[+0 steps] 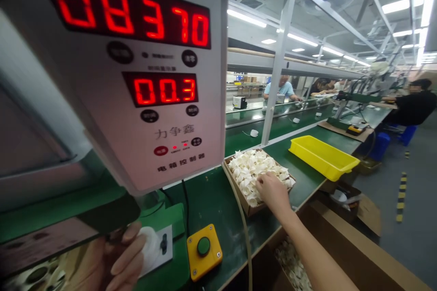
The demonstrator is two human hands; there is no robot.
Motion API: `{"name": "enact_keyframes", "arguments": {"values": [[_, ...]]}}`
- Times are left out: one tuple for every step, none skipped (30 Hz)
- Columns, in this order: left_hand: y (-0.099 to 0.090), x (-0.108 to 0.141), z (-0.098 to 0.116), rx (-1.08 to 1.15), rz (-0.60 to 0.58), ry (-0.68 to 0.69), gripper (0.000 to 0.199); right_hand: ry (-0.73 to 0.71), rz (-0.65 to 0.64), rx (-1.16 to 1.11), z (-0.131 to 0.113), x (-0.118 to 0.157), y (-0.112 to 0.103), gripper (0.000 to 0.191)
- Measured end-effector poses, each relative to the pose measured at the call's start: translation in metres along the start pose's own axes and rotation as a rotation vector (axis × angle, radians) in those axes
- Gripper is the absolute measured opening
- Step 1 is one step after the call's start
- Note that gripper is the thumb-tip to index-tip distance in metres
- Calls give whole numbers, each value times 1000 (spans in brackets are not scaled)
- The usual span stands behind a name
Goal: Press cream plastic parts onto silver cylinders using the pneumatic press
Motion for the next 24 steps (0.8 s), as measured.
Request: {"name": "enact_keyframes", "arguments": {"values": [[5, 2, -2, 55, -13, -7, 37, -7, 19, -28, 1, 1, -4, 21], [11, 3, -3, 86, -28, -3, 38, -16, 41, -61, 1, 1, -9, 21], [16, 4, -3, 88, -41, 16, 41, -28, 66, -98, -1, 2, -16, 21], [20, 4, -1, 64, -49, 47, 43, -43, 94, -135, -4, 3, -23, 21], [24, 4, 1, 21, -48, 81, 44, -62, 120, -172, -10, 4, -31, 22], [27, 3, 4, -30, -36, 119, 42, -85, 141, -205, -19, 7, -38, 22], [28, 3, 6, -81, -19, 153, 39, -123, 152, -243, -31, 10, -45, 23], [28, 2, 8, -127, 3, 186, 33, -182, 147, -289, -48, 15, -50, 23], [26, 3, 11, -170, 30, 222, 27, -265, 118, -339, -69, 21, -54, 21], [23, 4, 13, -220, 60, 265, 22, -371, 78, -392, -92, 29, -56, 19], [19, 6, 16, -267, 92, 314, 18, -492, 26, -439, -118, 39, -57, 15], [12, 9, 19, -315, 128, 364, 18, -616, -24, -465, -144, 49, -56, 12], [4, 13, 22, -361, 178, 414, 19, -734, -51, -471, -169, 59, -56, 10], [-6, 19, 25, -405, 237, 462, 22, -840, -63, -451, -191, 68, -55, 11], [-17, 25, 28, -440, 299, 503, 23, -936, -60, -420, -211, 75, -54, 11], [-29, 33, 31, -468, 365, 546, 24, -1022, -51, -380, -229, 81, -52, 13], [-41, 41, 33, -491, 435, 588, 23, -1100, -46, -329, -244, 85, -51, 15], [-53, 50, 35, -521, 498, 622, 22, -1173, -44, -268, -256, 89, -49, 16], [-64, 58, 37, -568, 560, 641, 22, -1240, -50, -196, -267, 91, -47, 18], [-74, 66, 37, -647, 625, 650, 24, -1299, -66, -115, -275, 93, -45, 18], [-83, 73, 38, -750, 692, 654, 26, -1347, -90, -38, -281, 94, -42, 19], [-89, 79, 37, -860, 740, 654, 27, -1378, -123, 20, -285, 94, -41, 20], [-93, 83, 36, -953, 760, 653, 26, -1387, -162, 37, -287, 94, -40, 21], [-96, 85, 35, -1016, 761, 665, 24, -1374, -212, 9, -288, 93, -40, 22]]}}
Point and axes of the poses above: each hand's wrist, its own x-axis away from the middle knuckle, its own y-axis out of the palm, z = x × y, the point moved 6 cm from there along -x, towards the middle knuckle, and after that the axes turned 1 degree about -z, right-handed, at the moved point
